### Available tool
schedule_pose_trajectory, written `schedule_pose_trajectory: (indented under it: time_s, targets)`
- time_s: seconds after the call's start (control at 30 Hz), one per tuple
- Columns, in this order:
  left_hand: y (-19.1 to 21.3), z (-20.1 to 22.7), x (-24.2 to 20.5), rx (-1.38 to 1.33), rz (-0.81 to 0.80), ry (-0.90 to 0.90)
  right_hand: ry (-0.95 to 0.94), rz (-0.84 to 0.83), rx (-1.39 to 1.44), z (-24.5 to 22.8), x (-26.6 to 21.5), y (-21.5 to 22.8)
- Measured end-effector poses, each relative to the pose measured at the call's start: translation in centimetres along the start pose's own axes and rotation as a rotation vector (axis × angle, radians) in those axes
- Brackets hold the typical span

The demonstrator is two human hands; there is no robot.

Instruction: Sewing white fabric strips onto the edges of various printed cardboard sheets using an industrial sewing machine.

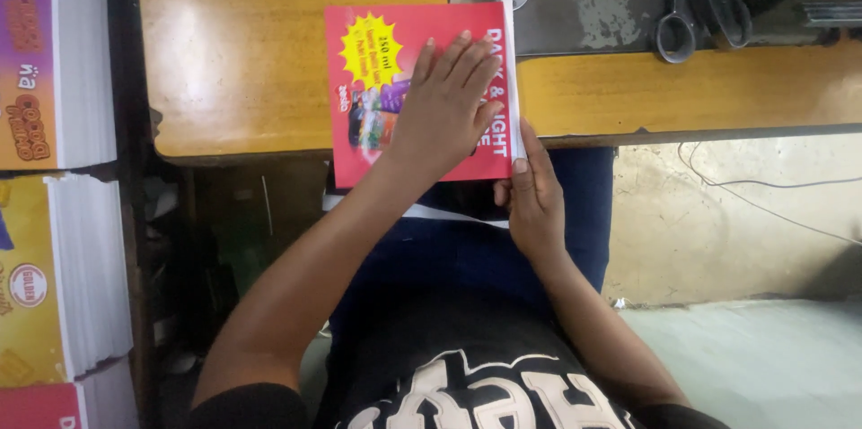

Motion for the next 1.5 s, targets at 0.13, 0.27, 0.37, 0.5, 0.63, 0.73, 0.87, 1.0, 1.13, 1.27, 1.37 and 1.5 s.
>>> schedule_pose_trajectory:
  time_s: [0.13, 0.27, 0.37, 0.5, 0.63, 0.73, 0.87, 1.0, 1.13, 1.27, 1.37, 1.5]
  targets:
    - [0.1, -0.2, 0.1, -0.045, -0.019, 0.023, 0.003, 0.000, -0.034, 0.1, 0.0, 0.1]
    - [0.2, -0.3, 0.5, -0.059, 0.031, -0.011, 0.009, 0.008, -0.160, -0.4, 0.1, 0.1]
    - [0.0, -0.5, 0.9, -0.055, 0.004, -0.006, -0.012, 0.023, -0.192, -0.5, 0.1, 0.2]
    - [-0.1, -0.6, 1.1, -0.057, 0.030, -0.006, 0.005, 0.027, -0.217, -0.2, 0.1, 0.3]
    - [0.0, -0.6, 1.0, -0.056, 0.026, -0.006, 0.033, 0.009, -0.316, -0.5, -0.4, 0.3]
    - [0.1, -0.5, 1.0, -0.032, 0.040, -0.016, 0.051, -0.003, -0.448, -0.8, -0.7, 0.3]
    - [0.9, 0.2, 1.6, 0.179, 0.013, -0.079, 0.061, -0.022, -0.683, -0.9, -0.9, 0.3]
    - [0.5, 0.1, 1.6, 0.161, 0.024, -0.105, 0.157, -0.018, -0.816, -0.4, -1.1, 0.2]
    - [0.4, 0.1, 1.7, 0.075, 0.023, -0.141, 0.203, -0.016, -0.901, -0.7, -1.5, 0.2]
    - [0.6, 0.3, 2.2, 0.022, 0.114, -0.147, 0.192, -0.009, -0.960, -0.3, -2.0, 0.5]
    - [-0.3, 0.3, 2.6, 0.031, 0.045, -0.102, 0.208, -0.008, -0.940, -1.3, -2.2, 0.5]
    - [-0.2, 0.4, 3.0, 0.043, 0.009, -0.089, 0.174, -0.053, -0.941, -1.7, -2.0, 0.5]
Point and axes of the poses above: each hand's wrist, its own x-axis towards the middle knuckle, its own y-axis out of the back of the hand, z = x × y, the point moved 5 cm from there along x, towards the middle knuckle, and after that the axes turned 2 degrees about y, right-handed, at the moved point
